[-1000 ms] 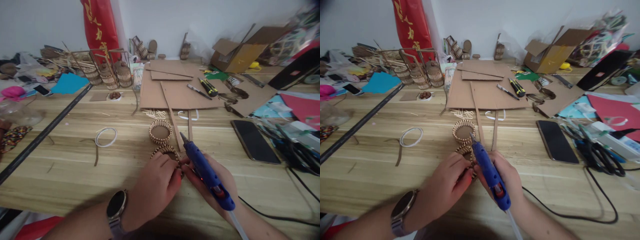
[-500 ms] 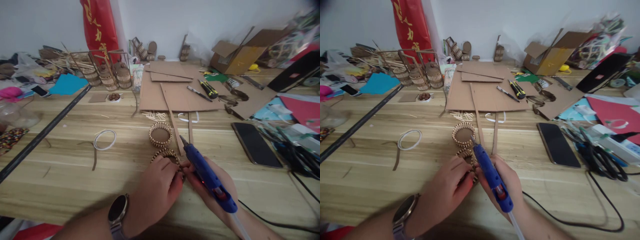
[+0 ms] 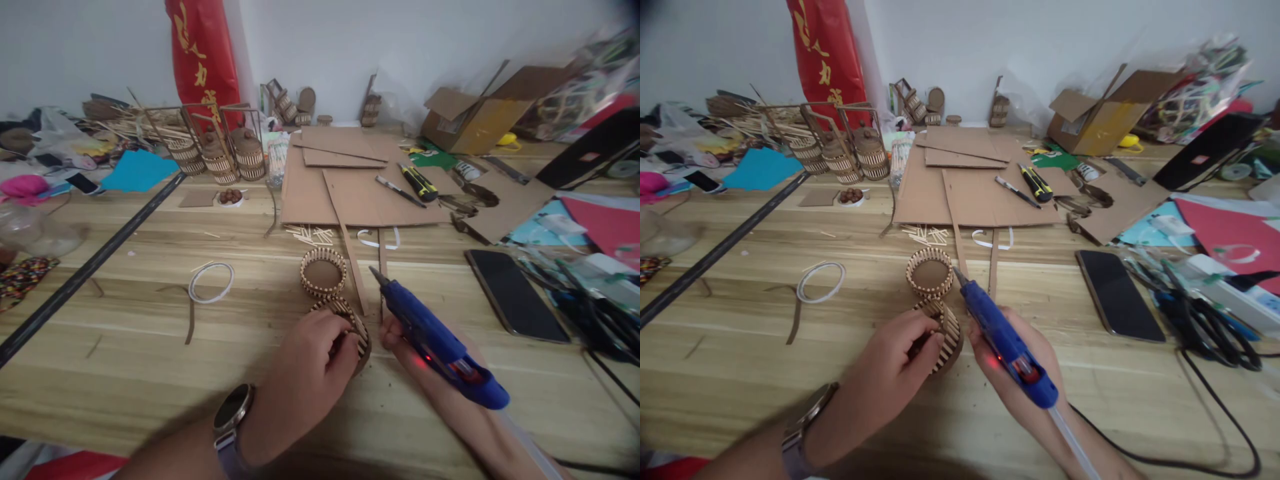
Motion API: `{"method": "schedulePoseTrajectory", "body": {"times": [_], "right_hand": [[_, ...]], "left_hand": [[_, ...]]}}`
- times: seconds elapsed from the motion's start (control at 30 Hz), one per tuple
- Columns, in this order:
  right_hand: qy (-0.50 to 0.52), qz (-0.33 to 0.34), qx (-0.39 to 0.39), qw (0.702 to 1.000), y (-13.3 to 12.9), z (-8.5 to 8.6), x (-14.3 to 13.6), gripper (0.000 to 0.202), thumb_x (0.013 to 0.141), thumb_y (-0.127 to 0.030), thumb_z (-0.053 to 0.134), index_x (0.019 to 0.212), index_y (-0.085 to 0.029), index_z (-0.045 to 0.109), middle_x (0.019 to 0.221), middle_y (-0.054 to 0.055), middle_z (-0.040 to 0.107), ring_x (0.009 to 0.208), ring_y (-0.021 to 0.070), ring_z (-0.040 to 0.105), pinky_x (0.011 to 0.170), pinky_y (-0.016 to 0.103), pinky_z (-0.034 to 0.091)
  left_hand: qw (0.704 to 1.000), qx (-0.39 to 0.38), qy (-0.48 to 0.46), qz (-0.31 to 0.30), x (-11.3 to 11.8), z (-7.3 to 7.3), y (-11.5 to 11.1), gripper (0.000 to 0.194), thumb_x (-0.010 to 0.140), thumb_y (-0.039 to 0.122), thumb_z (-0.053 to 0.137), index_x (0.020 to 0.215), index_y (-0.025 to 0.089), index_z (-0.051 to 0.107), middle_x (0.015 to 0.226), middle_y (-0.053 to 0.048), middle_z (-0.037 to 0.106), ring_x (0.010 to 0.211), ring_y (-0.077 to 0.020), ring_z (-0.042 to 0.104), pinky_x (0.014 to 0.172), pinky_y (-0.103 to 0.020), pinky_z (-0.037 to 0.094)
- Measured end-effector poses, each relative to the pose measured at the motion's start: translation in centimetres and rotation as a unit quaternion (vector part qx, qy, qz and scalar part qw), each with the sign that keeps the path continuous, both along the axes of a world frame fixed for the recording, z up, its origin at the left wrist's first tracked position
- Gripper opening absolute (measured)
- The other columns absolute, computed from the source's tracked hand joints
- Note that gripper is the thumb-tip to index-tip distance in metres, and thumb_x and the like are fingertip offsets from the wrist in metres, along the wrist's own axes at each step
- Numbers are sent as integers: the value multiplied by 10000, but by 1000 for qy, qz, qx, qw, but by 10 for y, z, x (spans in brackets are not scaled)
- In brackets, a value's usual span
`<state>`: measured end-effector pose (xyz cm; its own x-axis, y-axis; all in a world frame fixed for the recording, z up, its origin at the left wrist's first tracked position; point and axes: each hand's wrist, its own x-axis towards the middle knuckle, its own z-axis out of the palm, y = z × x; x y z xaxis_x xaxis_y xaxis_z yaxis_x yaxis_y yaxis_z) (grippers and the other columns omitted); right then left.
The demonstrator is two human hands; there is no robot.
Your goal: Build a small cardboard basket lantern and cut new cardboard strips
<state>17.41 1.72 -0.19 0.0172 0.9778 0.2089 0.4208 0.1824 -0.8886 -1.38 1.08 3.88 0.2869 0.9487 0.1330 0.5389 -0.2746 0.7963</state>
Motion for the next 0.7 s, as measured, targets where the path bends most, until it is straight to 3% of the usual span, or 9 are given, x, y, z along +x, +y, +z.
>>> {"method": "schedulePoseTrajectory", "body": {"times": [0.13,0.27,0.4,0.6,0.7], "right_hand": [[51,-3,1,999,2,4,-8,82,744,-239,603,673,-275,619,622,-4,675,549,202,651,526,324,565],[114,7,-41,993,1,22,-9,46,681,-241,619,639,-261,612,570,-7,649,528,183,631,508,291,546],[108,10,-93,990,0,36,-9,85,680,-248,616,595,-239,620,543,1,643,512,167,617,504,262,530],[98,-33,-84,991,0,16,-12,135,713,-344,722,726,-230,650,701,19,689,653,194,673,603,291,571],[102,4,-55,993,-2,5,-13,163,766,-347,742,783,-239,621,832,22,701,759,191,682,680,298,579]], "left_hand": [[1000,-13,-3,4,-1,-2,-1,195,918,163,501,733,185,559,753,-1,607,733,-148,562,657,-267,388],[999,-50,-2,15,-3,-2,-2,191,928,210,492,751,191,561,730,2,617,714,-152,571,643,-276,385],[993,-98,-49,43,-3,-5,-3,41,901,231,535,879,202,553,735,16,626,677,-143,588,615,-267,420],[986,-94,-135,31,-2,-10,-5,256,891,185,538,1141,238,515,927,3,660,742,-125,623,653,-249,492],[990,-75,-118,19,-3,-8,-5,258,897,179,533,1148,236,560,939,-7,674,772,-133,631,681,-254,504]]}}
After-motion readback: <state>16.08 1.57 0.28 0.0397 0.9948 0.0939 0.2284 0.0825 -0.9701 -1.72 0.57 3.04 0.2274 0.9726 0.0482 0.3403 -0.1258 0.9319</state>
